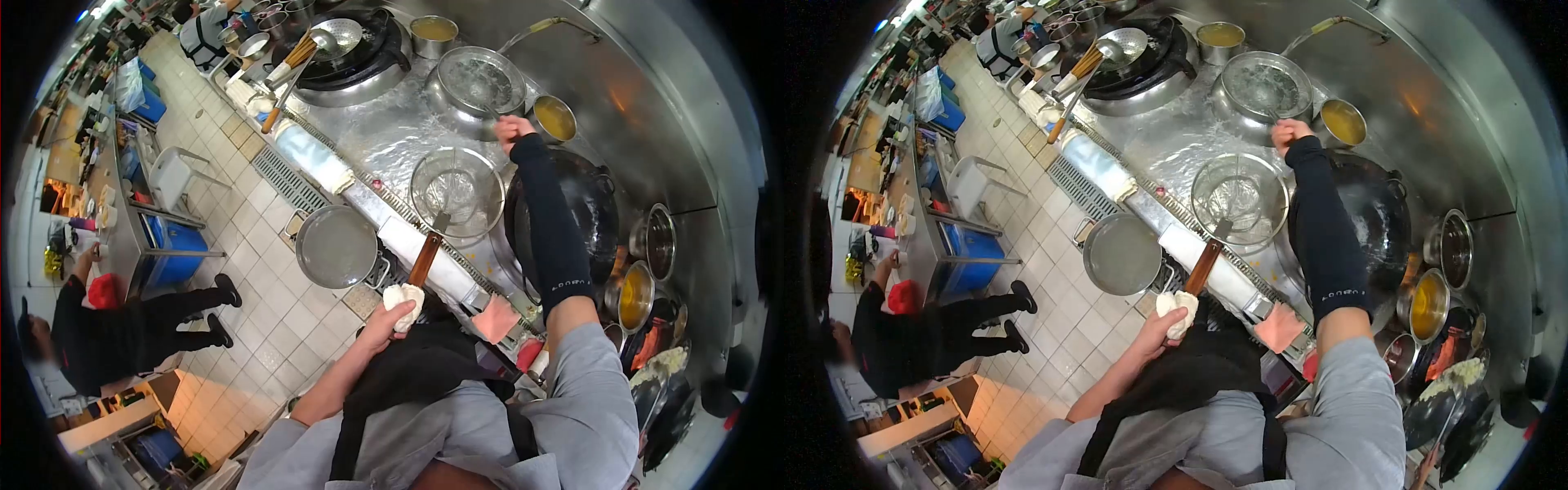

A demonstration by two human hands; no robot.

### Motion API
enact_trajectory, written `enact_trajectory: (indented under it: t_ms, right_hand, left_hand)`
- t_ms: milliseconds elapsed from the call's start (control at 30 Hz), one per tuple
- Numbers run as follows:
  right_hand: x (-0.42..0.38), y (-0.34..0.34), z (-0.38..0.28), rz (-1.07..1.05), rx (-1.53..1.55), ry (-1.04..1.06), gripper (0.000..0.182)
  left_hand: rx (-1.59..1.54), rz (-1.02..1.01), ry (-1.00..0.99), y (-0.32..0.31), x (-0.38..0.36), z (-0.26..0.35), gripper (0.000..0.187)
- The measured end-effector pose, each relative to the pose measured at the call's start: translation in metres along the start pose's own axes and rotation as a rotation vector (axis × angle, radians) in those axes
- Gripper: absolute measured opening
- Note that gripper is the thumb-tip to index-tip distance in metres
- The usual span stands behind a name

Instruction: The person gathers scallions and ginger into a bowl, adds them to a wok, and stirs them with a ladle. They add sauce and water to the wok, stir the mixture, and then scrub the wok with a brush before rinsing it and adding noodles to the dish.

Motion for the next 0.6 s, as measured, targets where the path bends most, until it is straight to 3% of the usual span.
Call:
enact_trajectory:
  t_ms: [33,133,200,267,300,333,400,500,600]
  right_hand:
    - [-0.002,-0.019,0.007,-0.264,0.333,-0.136,0.022]
    - [-0.031,-0.011,0.032,-0.163,0.295,0.074,0.028]
    - [-0.057,-0.005,0.049,-0.201,0.250,0.095,0.032]
    - [-0.095,-0.007,0.058,-0.224,0.207,0.135,0.032]
    - [-0.115,-0.004,0.062,-0.189,0.171,0.114,0.033]
    - [-0.136,-0.002,0.067,-0.120,0.134,0.098,0.028]
    - [-0.171,0.005,0.069,-0.010,-0.033,0.144,0.016]
    - [-0.227,0.014,0.072,0.278,-0.370,0.165,0.012]
    - [-0.270,-0.009,0.069,0.681,-0.849,0.391,0.014]
  left_hand:
    - [0.028,0.008,-0.015,0.000,0.000,0.002,0.034]
    - [0.120,0.013,-0.079,0.002,0.009,0.017,0.033]
    - [0.205,0.058,-0.081,0.014,0.024,0.020,0.036]
    - [0.507,0.069,-0.405,0.019,0.043,0.044,0.038]
    - [0.638,0.102,-0.434,0.035,0.052,0.044,0.040]
    - [0.749,0.158,-0.320,0.040,0.052,0.051,0.042]
    - [0.766,0.158,-0.415,0.050,0.063,0.063,0.042]
    - [0.869,0.222,-0.448,0.063,0.076,0.080,0.043]
    - [0.805,0.246,-0.456,0.075,0.086,0.084,0.042]
Point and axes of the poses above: each hand's wrist, its own x-axis towards the middle knuckle, its own y-axis out of the back of the hand, z = x × y, the point moved 9 cm from there along x, towards the middle knuckle, and after that the axes turned 11 degrees about -y, right-handed, at the moved point
